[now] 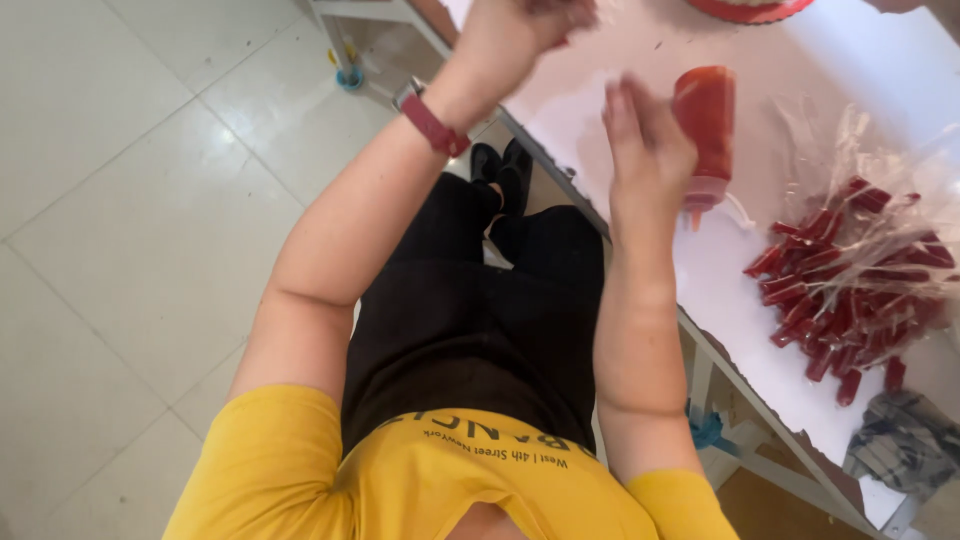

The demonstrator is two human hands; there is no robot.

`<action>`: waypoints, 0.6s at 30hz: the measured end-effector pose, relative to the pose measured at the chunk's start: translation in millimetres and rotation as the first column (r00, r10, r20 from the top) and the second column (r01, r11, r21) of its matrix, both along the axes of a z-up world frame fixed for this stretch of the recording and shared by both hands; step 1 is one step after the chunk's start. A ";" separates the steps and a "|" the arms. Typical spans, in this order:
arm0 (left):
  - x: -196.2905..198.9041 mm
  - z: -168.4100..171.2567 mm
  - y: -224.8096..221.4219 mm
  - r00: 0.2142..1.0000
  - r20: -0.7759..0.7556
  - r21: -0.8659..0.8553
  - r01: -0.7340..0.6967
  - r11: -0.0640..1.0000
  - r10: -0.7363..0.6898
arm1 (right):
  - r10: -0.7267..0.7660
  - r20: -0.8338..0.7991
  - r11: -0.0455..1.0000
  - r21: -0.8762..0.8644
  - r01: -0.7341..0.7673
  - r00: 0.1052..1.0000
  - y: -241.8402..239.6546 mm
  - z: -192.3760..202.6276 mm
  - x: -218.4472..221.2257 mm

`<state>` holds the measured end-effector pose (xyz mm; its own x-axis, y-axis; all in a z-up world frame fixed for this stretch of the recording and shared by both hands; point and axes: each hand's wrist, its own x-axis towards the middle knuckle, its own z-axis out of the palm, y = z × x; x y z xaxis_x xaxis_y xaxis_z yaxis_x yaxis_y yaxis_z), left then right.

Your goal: The person packages portions of red liquid by wrapping and twisting clear plastic film around each one by hand and placing the sealed packets onto the table.

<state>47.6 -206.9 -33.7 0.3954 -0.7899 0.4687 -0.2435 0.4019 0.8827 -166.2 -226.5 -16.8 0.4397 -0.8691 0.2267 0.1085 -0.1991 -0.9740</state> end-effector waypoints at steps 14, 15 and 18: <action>-44.0 22.6 194.9 0.593 -0.694 -0.095 0.488 0.868 -0.409 | 0.616 0.326 0.746 0.051 -0.664 0.717 77.0 31.1 35.6; -43.1 24.2 197.1 0.565 -0.702 -0.122 0.505 0.854 -0.434 | 0.608 0.313 0.756 0.052 -0.652 0.730 80.5 32.5 33.6; -40.3 27.8 198.1 0.566 -0.690 -0.112 0.532 0.839 -0.451 | 0.591 0.261 0.784 0.034 -0.619 0.763 87.2 36.9 29.2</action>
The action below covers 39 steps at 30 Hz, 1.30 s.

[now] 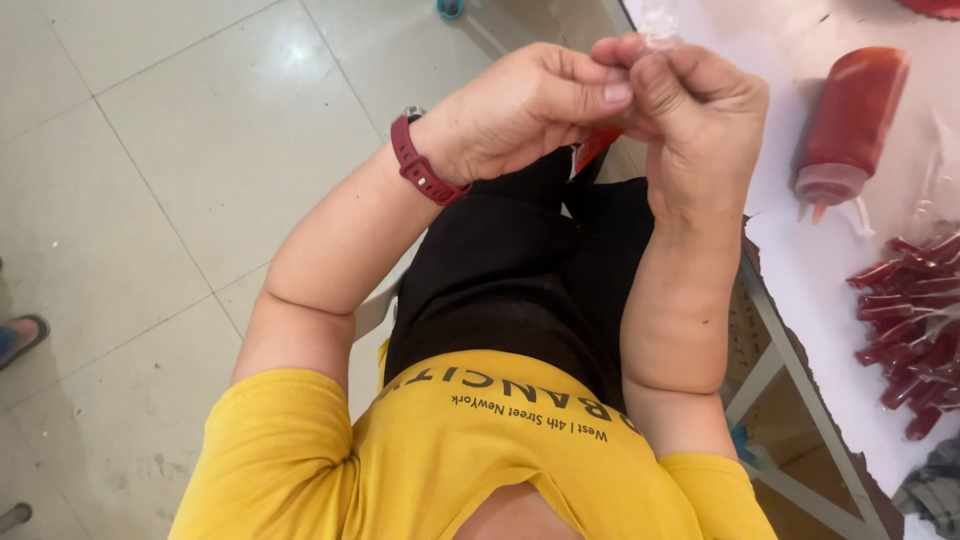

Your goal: The person packages portions of red liquid by wrapping and twisting clear plastic film around each one by hand and placing the sealed packets onto the table.

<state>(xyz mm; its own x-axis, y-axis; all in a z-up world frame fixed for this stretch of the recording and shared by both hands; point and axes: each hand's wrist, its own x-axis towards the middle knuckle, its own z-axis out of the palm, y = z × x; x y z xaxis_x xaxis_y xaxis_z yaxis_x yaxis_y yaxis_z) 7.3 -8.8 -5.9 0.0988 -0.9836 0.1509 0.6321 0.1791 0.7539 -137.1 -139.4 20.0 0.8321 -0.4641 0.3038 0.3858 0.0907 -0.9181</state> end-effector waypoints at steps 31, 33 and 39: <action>-24.4 -2.6 -5.1 0.814 0.176 -0.222 -0.515 0.828 0.553 | -0.428 0.233 0.771 -0.411 0.487 0.873 57.6 -22.4 -16.5; -26.4 -7.3 -6.9 0.804 0.189 -0.269 -0.510 0.817 0.564 | -0.331 0.248 0.864 -0.309 0.398 0.911 60.5 -18.7 -16.3; -26.9 -7.4 -4.9 0.734 0.281 -0.345 -0.524 0.779 0.618 | 0.089 0.065 0.867 0.486 -0.109 0.994 43.3 -22.9 -29.8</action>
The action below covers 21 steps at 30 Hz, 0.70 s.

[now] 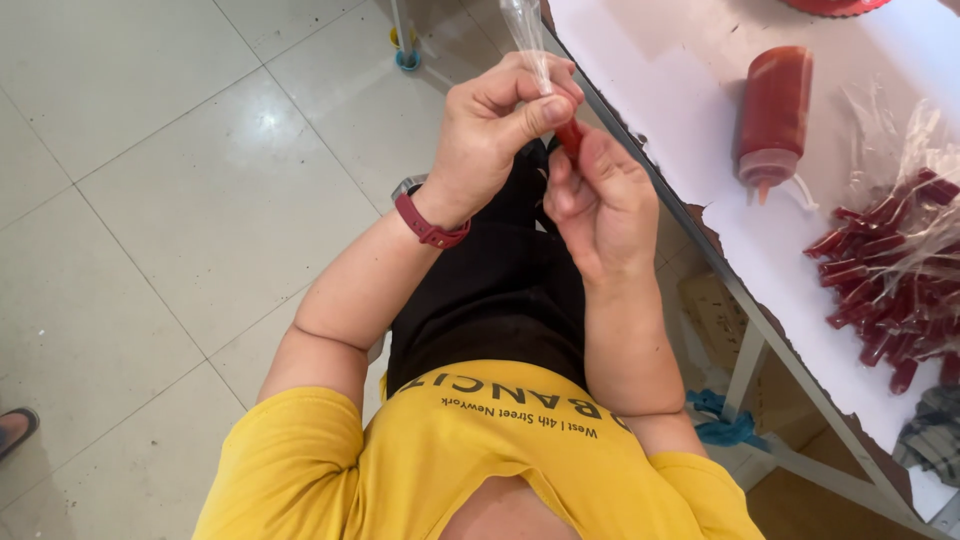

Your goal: The person packages portions of red liquid by wrapping and twisting clear plastic film around each one by hand and placing the sealed packets onto the table.

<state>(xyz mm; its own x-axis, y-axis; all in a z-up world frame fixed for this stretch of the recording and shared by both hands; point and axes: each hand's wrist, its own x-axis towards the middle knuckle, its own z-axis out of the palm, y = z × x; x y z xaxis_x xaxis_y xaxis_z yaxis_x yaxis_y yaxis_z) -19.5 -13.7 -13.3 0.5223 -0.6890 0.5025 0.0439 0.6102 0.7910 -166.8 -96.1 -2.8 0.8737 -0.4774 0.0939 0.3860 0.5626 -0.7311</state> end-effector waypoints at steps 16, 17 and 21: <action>10.7 33.8 41.0 0.894 0.422 0.542 -0.116 0.832 -0.150 | -0.374 0.417 -0.318 -0.897 0.308 0.828 17.2 30.3 -13.4; 9.5 34.8 42.1 0.816 0.553 0.590 -0.241 0.771 -0.168 | -0.401 0.342 -0.362 -0.912 0.196 0.850 12.9 34.3 -16.1; 4.3 33.4 36.9 0.294 0.955 0.165 -0.460 0.872 -0.026 | -0.614 0.049 -0.222 -0.968 -0.113 0.788 -14.6 27.9 -25.9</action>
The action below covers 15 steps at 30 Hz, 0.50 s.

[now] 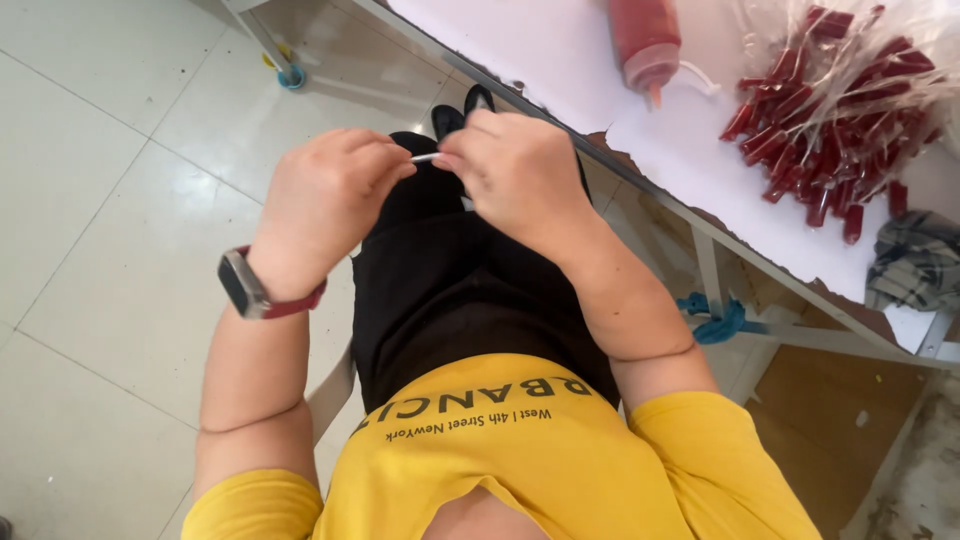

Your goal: The person packages portions of red liquid by wrapping and twisting clear plastic film around each one by hand and placing the sealed packets onto the table.

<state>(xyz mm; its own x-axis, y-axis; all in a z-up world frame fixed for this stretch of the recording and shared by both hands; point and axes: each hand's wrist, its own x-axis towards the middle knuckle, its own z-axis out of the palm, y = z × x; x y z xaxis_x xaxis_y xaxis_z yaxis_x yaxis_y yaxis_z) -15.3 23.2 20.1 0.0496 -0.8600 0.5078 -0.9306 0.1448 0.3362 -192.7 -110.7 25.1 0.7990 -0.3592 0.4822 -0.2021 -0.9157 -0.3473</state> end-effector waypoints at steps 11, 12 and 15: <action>-26.6 4.8 -2.8 0.218 -0.851 -0.352 0.438 0.828 -0.477 | -0.006 0.450 0.514 0.768 -0.383 0.893 19.3 -51.7 7.5; -25.9 4.9 -3.3 0.229 -0.874 -0.293 0.455 0.841 -0.428 | 0.025 0.520 0.706 0.595 -0.384 0.854 5.9 -43.5 7.5; -17.1 -0.2 -10.0 0.175 -0.946 -0.128 0.573 0.809 -0.274 | 0.145 0.465 0.983 0.034 -0.181 0.873 -23.7 -14.8 -10.3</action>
<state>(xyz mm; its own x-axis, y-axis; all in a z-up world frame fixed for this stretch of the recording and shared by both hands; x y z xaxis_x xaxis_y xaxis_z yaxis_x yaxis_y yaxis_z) -32.4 13.3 19.9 -0.0779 -0.9735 0.2151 0.1889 0.1974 0.9619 -203.0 -134.4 10.3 0.5447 -0.2922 0.7861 0.1467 -0.8897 -0.4324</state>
